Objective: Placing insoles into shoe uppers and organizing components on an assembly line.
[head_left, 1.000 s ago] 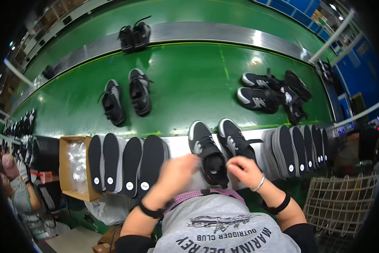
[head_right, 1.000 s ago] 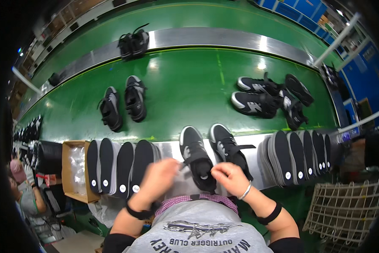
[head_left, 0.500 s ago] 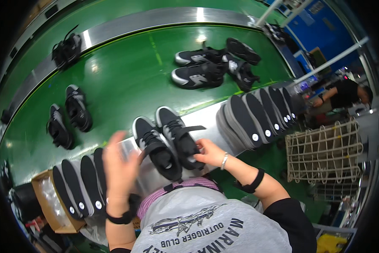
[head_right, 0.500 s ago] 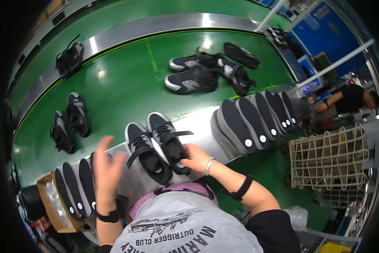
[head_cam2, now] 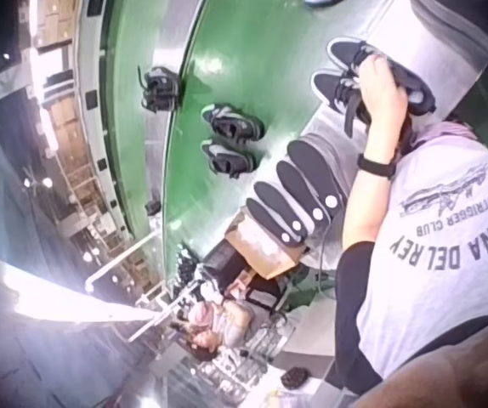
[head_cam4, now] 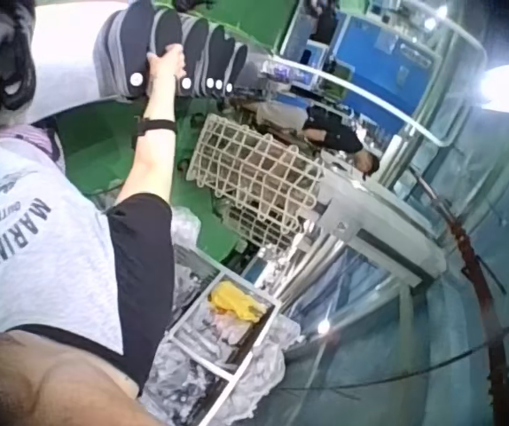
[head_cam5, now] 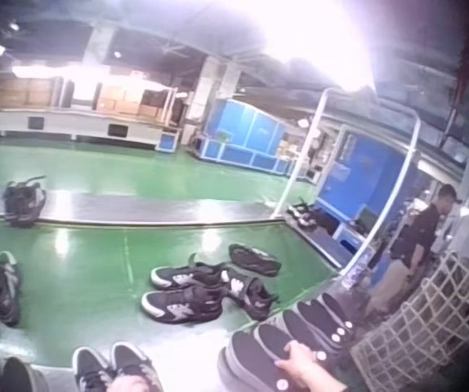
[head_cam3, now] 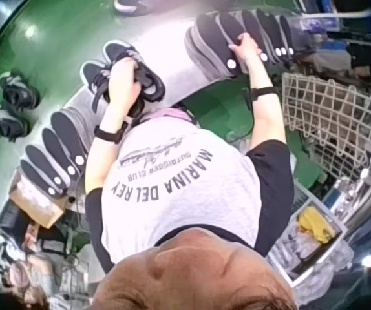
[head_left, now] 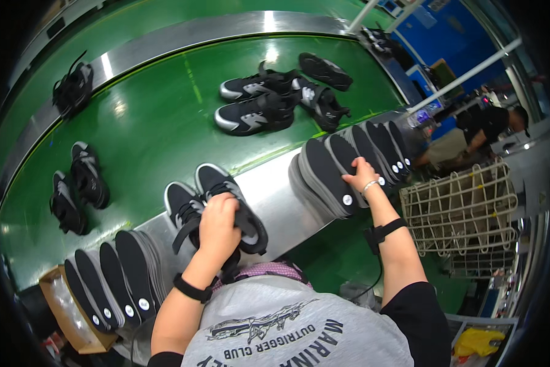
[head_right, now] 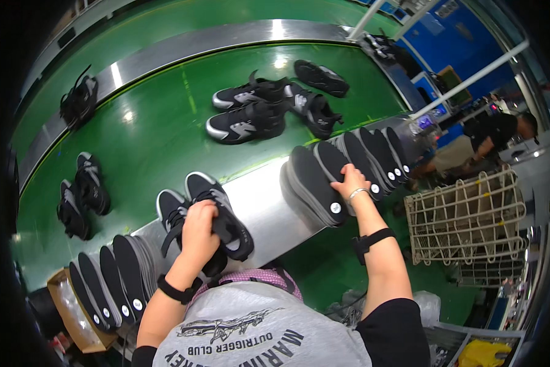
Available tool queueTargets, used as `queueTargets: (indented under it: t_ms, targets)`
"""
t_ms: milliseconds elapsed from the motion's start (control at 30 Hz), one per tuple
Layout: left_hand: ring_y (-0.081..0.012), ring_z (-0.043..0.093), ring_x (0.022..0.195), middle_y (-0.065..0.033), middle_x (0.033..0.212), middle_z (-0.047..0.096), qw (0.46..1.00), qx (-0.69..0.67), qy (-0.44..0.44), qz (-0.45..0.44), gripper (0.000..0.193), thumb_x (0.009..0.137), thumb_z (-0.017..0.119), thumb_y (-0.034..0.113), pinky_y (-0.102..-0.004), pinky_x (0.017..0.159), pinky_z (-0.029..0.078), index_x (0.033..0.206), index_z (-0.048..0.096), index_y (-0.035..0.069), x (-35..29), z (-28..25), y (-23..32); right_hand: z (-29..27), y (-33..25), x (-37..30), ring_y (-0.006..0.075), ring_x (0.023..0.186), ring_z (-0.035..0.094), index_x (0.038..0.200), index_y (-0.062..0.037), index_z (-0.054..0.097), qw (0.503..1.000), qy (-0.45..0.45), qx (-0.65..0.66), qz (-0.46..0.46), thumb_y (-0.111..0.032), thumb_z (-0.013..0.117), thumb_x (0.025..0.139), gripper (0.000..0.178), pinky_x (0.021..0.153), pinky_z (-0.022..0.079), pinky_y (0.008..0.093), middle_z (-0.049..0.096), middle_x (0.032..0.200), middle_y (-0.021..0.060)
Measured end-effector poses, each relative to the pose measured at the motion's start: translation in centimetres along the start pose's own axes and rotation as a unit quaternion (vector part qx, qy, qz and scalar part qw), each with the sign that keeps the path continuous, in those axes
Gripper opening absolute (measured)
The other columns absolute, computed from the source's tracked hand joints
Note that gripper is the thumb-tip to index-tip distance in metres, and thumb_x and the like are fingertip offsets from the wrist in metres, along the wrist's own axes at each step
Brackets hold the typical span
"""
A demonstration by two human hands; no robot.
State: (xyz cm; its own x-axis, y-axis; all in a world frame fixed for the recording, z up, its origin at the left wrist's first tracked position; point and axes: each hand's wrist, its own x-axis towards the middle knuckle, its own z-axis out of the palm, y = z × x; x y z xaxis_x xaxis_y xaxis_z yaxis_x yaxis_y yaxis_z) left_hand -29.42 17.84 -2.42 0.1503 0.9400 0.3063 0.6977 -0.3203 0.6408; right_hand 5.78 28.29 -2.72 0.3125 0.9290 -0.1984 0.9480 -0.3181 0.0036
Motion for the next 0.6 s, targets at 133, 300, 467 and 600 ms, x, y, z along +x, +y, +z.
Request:
queueTargets:
  t_ms: [133, 300, 467, 600]
  targets:
    - [-0.0291, 0.05, 0.087, -0.0109, 0.087, 0.054, 0.997, 0.012, -0.074, 0.013, 0.028, 0.058, 0.058, -0.002, -0.0368, 0.07, 0.043, 0.083, 0.047, 0.005, 0.7, 0.0, -0.1, -1.1, 1.2, 0.3, 0.0238, 0.092, 0.054, 0.091, -0.0152, 0.051, 0.999, 0.028, -0.023, -0.029, -0.037, 0.073, 0.057, 0.046, 0.076, 0.034, 0.0421, 0.057, 0.091, 0.0049]
    - [-0.0311, 0.057, 0.067, -0.0157, 0.073, 0.057, 0.979, -0.126, -0.045, -0.152, 0.022, 0.068, 0.062, 0.007, -0.0328, 0.06, 0.044, 0.086, 0.05, 0.002, 2.1, 0.6, -0.9, -5.2, -1.2, -2.8, 0.0086, 0.067, 0.053, 0.078, -0.0065, 0.056, 0.885, -0.075, 0.432, -0.157, -0.022, 0.061, 0.074, 0.017, 0.056, 0.039, 0.0231, 0.054, 0.071, -0.0007]
    - [-0.0262, 0.058, 0.065, -0.0148, 0.068, 0.059, 0.943, -0.217, -0.102, -0.232, 0.022, 0.067, 0.06, 0.016, -0.0318, 0.06, 0.045, 0.081, 0.057, 0.0, 2.6, 0.7, -2.8, -6.3, -8.9, -11.6, 0.0066, 0.062, 0.049, 0.071, 0.0002, 0.061, 0.764, -0.457, 0.388, -0.24, -0.019, 0.057, 0.074, 0.02, 0.058, 0.039, 0.0214, 0.055, 0.065, 0.0]
    - [-0.0133, 0.055, 0.064, -0.0075, 0.068, 0.059, 0.896, -0.308, -0.18, -0.265, 0.022, 0.072, 0.058, 0.016, -0.0257, 0.06, 0.043, 0.082, 0.058, -0.003, 3.1, 0.5, -2.0, -2.1, -12.8, -13.8, 0.0275, 0.062, 0.057, 0.072, -0.0008, 0.061, 0.851, -0.375, 0.209, -0.303, -0.028, 0.052, 0.069, 0.029, 0.06, 0.043, 0.0356, 0.058, 0.064, 0.0164]
